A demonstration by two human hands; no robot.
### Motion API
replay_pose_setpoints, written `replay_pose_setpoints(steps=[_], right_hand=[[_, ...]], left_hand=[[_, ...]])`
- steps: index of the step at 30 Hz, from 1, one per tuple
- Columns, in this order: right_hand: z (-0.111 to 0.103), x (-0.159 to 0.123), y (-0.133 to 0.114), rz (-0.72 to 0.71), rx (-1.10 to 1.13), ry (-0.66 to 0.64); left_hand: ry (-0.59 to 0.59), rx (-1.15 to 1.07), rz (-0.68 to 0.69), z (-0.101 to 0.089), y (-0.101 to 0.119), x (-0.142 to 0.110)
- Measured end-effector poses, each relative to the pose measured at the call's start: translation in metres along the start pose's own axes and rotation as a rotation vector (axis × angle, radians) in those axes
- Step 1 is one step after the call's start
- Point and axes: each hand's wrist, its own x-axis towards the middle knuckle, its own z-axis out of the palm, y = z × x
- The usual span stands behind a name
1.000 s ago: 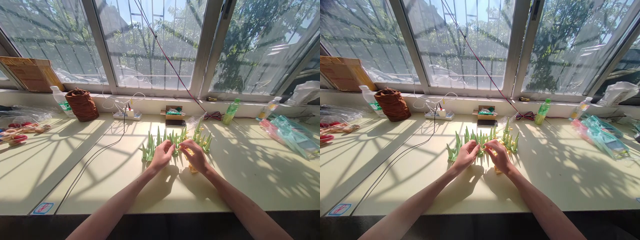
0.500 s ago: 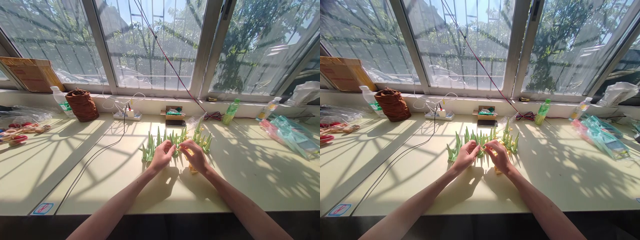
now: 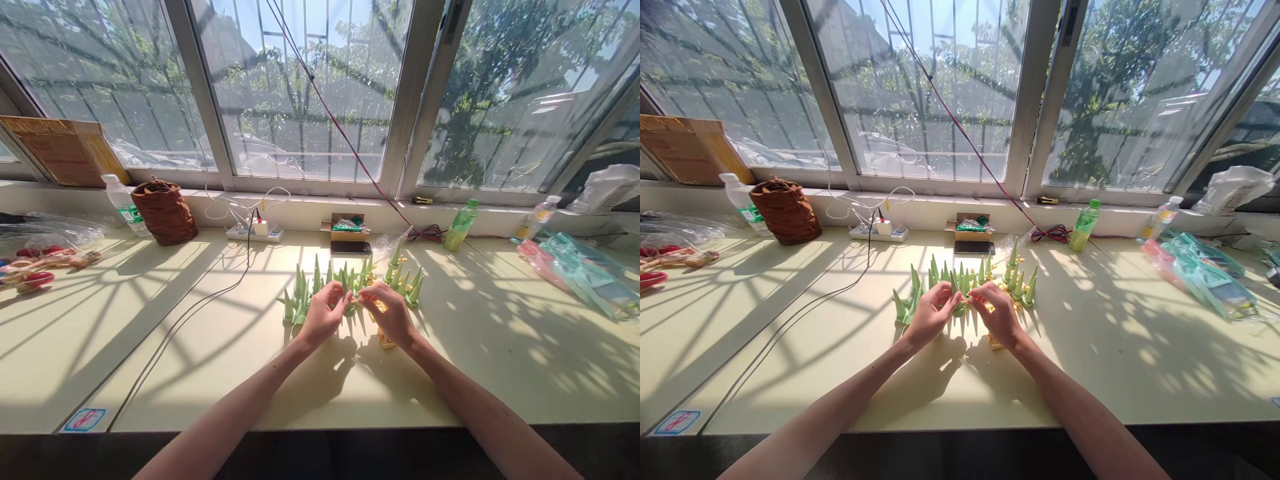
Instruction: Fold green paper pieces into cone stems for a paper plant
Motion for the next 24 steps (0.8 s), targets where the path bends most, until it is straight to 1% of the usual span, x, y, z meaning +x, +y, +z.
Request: replay_pose_setpoints(steps=[13,19,24], right_hand=[[-0.0010,-0.0005,-0.0025,-0.010,-0.023,-0.018],[0.0008,-0.0003,-0.0038,0.003,-0.058,-0.053],[0.0014,-0.0006,-0.0054,-0.014,-0.055,-0.045]], left_hand=[[0.008,0.016,0.006,0.0000,0.0011,-0.0002],[0.018,0.008,0.009,0.0007,0.0015,0.0004],[0.038,0.009,0.008,0.0002,0.0008,0.0009]])
